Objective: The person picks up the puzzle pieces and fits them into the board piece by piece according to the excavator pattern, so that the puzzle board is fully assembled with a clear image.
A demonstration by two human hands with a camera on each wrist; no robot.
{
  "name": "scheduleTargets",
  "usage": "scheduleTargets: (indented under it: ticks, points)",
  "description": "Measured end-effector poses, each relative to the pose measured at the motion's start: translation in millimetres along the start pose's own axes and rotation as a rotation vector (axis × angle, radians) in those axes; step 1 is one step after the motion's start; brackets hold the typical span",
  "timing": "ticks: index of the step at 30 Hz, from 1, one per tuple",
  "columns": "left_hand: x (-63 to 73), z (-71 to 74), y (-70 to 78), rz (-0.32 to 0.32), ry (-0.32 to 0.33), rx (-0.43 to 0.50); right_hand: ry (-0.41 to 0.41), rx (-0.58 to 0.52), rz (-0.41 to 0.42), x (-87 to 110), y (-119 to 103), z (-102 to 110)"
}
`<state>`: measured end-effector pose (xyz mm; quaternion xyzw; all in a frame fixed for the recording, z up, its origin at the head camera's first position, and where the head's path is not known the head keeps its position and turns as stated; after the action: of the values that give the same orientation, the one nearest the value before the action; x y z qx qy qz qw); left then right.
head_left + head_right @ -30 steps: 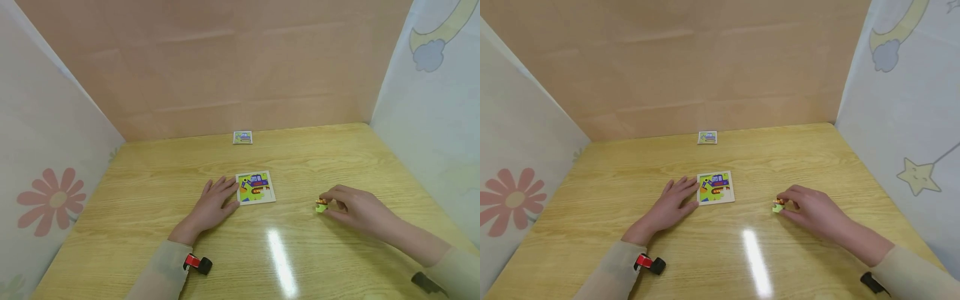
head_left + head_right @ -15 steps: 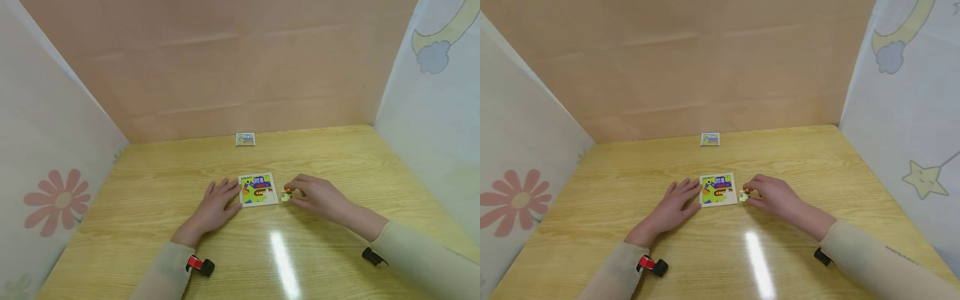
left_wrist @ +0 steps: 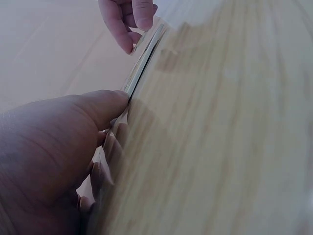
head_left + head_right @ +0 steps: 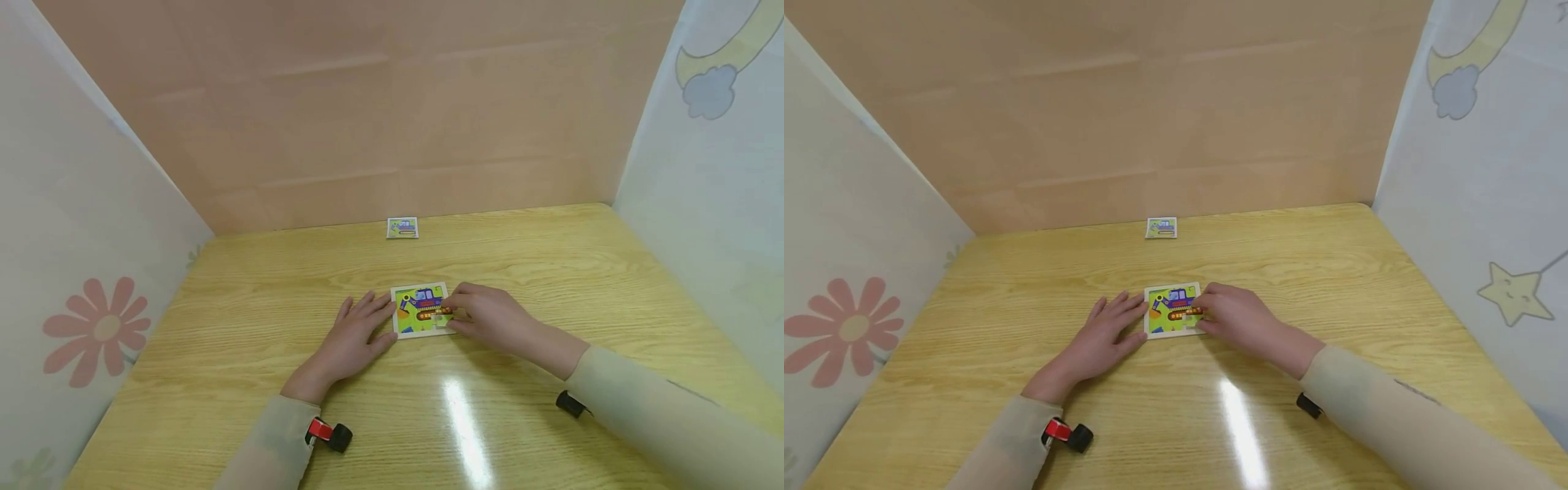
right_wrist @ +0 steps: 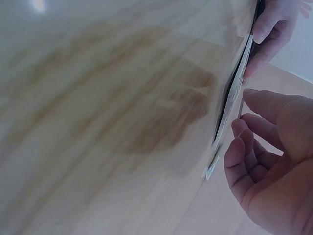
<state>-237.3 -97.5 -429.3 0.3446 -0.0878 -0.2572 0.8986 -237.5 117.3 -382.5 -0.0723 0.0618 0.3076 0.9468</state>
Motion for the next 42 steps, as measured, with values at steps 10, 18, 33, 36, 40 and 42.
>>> scheduleTargets:
  ticks: [10,18,33,36,40,42]
  points:
    - [-0.1,-0.6,-0.9,0.0,-0.002,-0.003,-0.092,0.042,0.004,-8.3,-3,-12]
    - [-0.6,-0.7,-1.1,0.001,0.003,0.0,-0.078,0.084,0.037,-10.3,-8,-10]
    - [-1.2,-1.1,-2.7,0.007,0.004,-0.016,-0.073,0.15,0.102,-9.7,-13,-11]
    - [-0.9,-0.7,-2.7,0.003,0.003,-0.009,-0.073,0.15,0.1,-8.0,-13,-10]
    - [-0.7,-0.3,-2.9,0.001,0.003,0.0,-0.08,0.186,0.112,-6.0,-14,-11]
    - [-0.8,-0.5,-2.9,-0.001,0.003,0.0,-0.074,0.209,0.125,-4.7,-15,-12]
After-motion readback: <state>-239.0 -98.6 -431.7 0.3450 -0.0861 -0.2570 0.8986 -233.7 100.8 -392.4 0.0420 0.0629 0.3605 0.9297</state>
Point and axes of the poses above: each hand's wrist, its own x-axis away from the middle knuckle, its own z-axis out of the back of the hand, y = z × x, the point moved 8 cm from there along -x, towards the middle knuckle, and after that the axes turned 12 degrees about x, right-handed, at the moved point
